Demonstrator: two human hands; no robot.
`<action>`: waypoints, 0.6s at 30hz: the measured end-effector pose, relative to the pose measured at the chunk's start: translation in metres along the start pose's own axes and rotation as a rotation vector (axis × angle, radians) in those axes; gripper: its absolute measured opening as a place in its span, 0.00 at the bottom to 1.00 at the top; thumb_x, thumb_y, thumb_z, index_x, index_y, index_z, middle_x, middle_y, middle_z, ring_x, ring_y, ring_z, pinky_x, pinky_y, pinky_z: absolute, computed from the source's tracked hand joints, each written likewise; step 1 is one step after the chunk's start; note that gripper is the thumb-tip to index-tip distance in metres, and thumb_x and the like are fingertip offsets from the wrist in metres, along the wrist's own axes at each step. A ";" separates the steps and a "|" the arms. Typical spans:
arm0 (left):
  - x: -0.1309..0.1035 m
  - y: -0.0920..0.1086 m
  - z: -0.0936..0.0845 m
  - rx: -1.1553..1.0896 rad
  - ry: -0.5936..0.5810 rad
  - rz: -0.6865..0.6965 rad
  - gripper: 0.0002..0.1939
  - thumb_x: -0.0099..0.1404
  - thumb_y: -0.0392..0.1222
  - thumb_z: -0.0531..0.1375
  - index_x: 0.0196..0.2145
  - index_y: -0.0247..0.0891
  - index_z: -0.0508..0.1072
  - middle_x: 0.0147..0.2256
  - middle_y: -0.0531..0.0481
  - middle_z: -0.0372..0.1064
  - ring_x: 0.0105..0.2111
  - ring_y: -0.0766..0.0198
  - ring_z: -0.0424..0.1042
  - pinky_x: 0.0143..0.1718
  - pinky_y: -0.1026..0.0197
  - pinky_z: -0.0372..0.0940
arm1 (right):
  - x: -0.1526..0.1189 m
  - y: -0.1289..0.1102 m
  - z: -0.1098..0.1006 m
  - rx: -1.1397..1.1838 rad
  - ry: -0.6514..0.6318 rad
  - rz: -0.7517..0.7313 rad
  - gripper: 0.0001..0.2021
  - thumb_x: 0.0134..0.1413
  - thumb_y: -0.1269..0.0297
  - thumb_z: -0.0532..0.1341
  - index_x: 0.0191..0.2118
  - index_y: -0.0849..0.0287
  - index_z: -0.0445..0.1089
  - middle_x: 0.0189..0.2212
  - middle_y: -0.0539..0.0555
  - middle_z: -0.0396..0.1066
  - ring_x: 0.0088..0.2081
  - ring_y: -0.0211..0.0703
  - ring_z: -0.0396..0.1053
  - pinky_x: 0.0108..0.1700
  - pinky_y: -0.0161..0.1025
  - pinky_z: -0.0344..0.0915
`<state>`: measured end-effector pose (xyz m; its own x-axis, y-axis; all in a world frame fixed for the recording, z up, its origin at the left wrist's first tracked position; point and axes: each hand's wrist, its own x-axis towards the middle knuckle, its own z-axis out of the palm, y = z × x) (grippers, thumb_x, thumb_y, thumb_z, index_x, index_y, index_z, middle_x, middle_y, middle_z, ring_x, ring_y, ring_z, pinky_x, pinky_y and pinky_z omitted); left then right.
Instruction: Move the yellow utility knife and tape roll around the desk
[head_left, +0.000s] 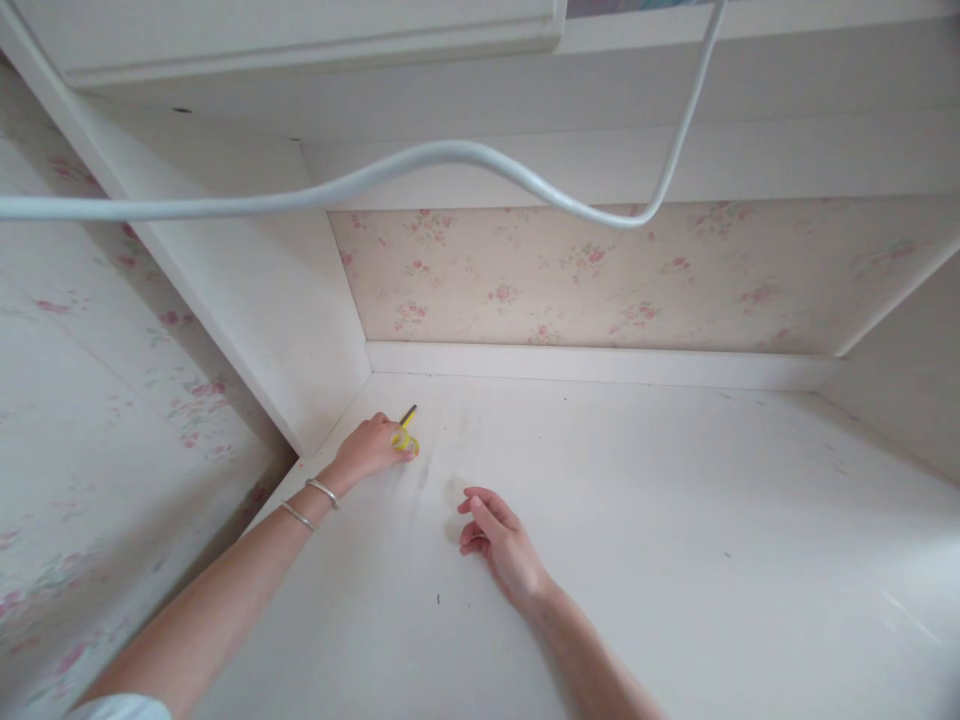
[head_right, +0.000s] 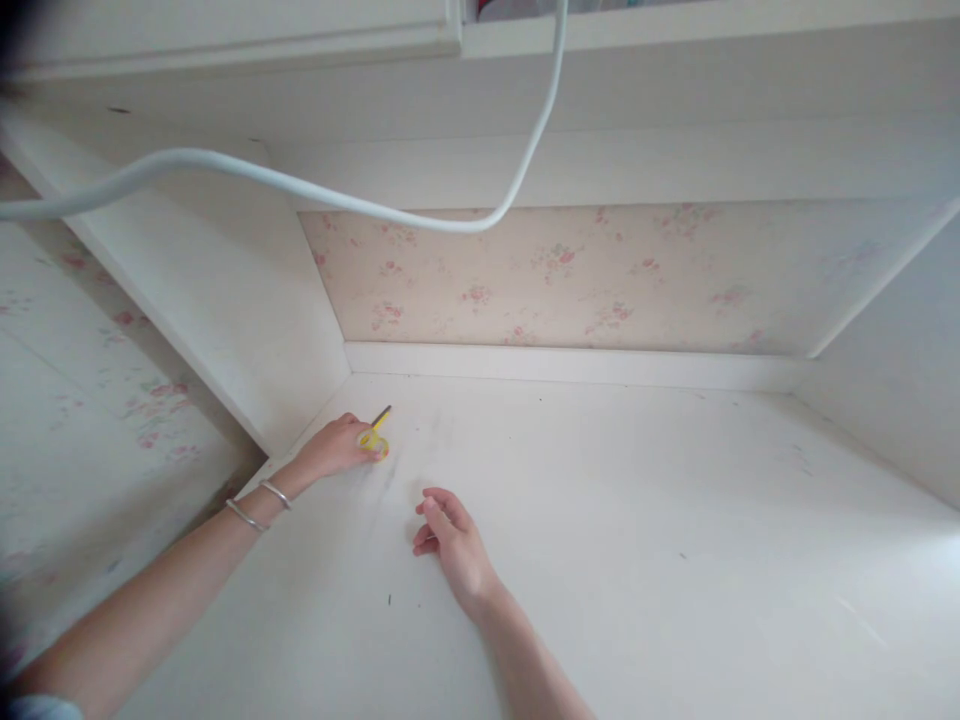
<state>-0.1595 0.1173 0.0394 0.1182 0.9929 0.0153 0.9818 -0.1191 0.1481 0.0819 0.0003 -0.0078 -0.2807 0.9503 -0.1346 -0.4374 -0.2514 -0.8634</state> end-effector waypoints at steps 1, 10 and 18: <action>0.007 -0.004 -0.003 0.000 -0.009 -0.013 0.21 0.50 0.57 0.62 0.38 0.42 0.73 0.43 0.47 0.68 0.39 0.57 0.69 0.41 0.61 0.62 | 0.000 0.000 0.000 -0.002 -0.003 0.001 0.19 0.52 0.48 0.60 0.43 0.56 0.68 0.38 0.52 0.65 0.27 0.34 0.65 0.30 0.37 0.64; 0.061 -0.032 -0.006 0.013 0.050 -0.196 0.24 0.56 0.53 0.58 0.46 0.36 0.67 0.43 0.40 0.70 0.42 0.52 0.70 0.39 0.59 0.61 | 0.006 -0.001 -0.001 0.052 -0.022 0.022 0.18 0.52 0.47 0.60 0.41 0.56 0.68 0.36 0.51 0.64 0.26 0.33 0.64 0.30 0.35 0.63; 0.075 -0.036 0.009 -0.057 0.012 -0.131 0.13 0.60 0.45 0.54 0.38 0.40 0.73 0.44 0.46 0.73 0.45 0.56 0.69 0.45 0.61 0.59 | 0.010 0.002 -0.003 0.074 -0.043 0.035 0.19 0.52 0.47 0.61 0.42 0.56 0.67 0.36 0.51 0.64 0.26 0.33 0.64 0.29 0.35 0.63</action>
<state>-0.1843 0.1960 0.0266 -0.0129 0.9999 0.0040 0.9786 0.0118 0.2057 0.0809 0.0095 -0.0124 -0.3326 0.9323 -0.1419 -0.4878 -0.2989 -0.8202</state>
